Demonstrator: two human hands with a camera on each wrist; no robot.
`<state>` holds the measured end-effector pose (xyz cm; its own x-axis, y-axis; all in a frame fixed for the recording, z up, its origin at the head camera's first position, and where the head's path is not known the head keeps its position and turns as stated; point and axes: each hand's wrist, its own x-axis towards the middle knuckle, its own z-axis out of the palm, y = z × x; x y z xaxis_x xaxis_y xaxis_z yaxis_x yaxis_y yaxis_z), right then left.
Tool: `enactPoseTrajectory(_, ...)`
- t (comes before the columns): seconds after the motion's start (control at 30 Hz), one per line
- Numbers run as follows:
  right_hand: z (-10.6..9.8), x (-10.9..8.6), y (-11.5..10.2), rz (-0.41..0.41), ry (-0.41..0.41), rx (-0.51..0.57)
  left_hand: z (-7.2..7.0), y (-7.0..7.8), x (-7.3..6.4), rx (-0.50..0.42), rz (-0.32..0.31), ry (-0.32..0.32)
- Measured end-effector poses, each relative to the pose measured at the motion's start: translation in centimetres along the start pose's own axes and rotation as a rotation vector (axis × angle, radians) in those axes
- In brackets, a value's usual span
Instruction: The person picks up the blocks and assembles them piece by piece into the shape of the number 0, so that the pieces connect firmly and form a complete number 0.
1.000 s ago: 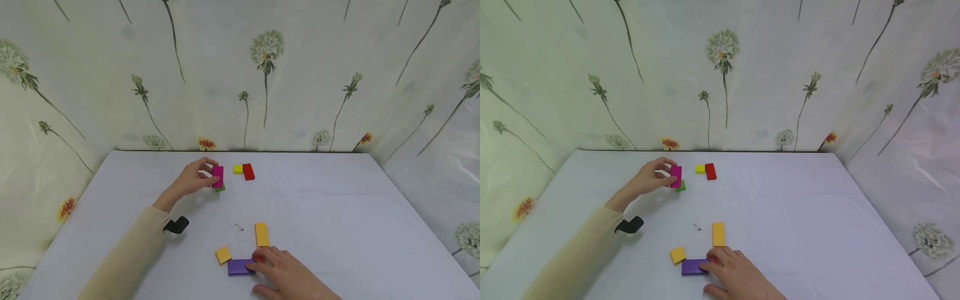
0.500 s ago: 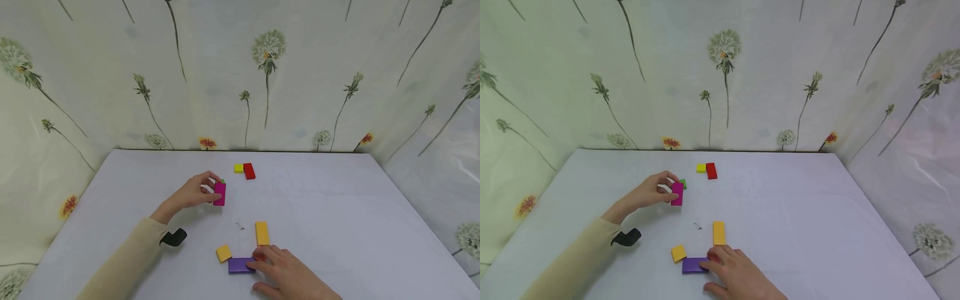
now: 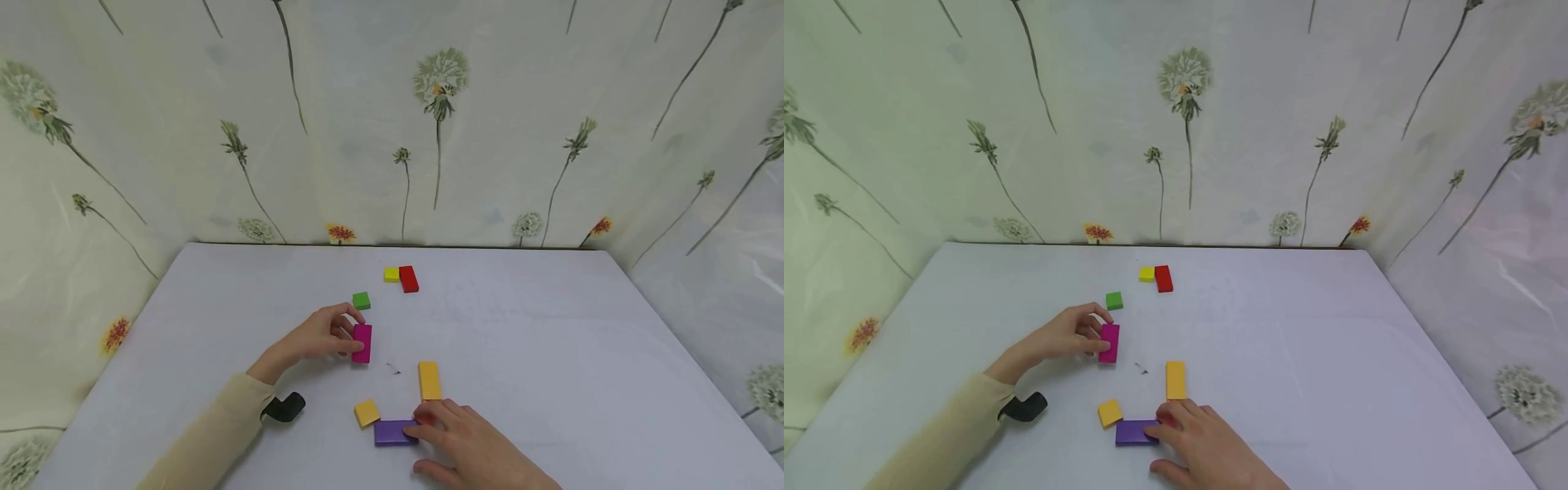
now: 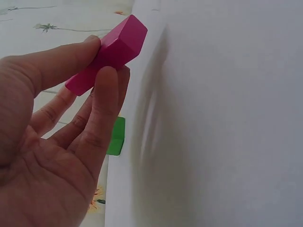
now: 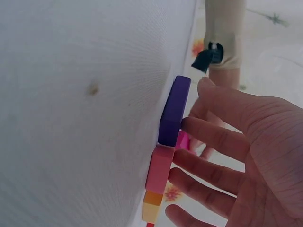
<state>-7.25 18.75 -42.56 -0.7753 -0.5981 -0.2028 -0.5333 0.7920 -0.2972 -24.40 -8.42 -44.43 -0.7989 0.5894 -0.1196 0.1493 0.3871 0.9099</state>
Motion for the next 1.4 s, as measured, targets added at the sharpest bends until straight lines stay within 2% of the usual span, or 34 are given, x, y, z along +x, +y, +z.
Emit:
enactPoseTrajectory(0.2,0.1,0.0,0.0,-0.004,-0.003,0.001,0.7,-0.7,-0.2,0.009,0.019,-0.032)
enactPoseTrajectory(0.33,0.1,0.0,0.1,-0.010,0.001,-0.005,1.1,-0.9,-0.3,0.038,0.032,-0.030)
enactPoseTrajectory(0.63,0.0,0.1,-0.1,0.004,0.000,-0.003,1.8,-0.9,-0.7,0.192,0.051,0.053)
enactPoseTrajectory(0.8,-0.1,0.1,0.0,-0.012,0.007,-0.013,2.0,-1.0,-0.9,0.239,0.068,0.085)
enactPoseTrajectory(1.1,-0.1,0.2,0.0,0.003,-0.006,0.003,2.2,-0.6,-1.3,0.337,0.058,0.006)
enactPoseTrajectory(1.3,-0.1,0.1,0.0,0.001,-0.006,0.010,2.5,-0.6,-1.6,0.362,0.095,-0.026)
enactPoseTrajectory(1.4,0.1,0.1,0.1,-0.017,0.026,0.001,2.5,-0.5,-1.7,0.373,0.106,-0.029)
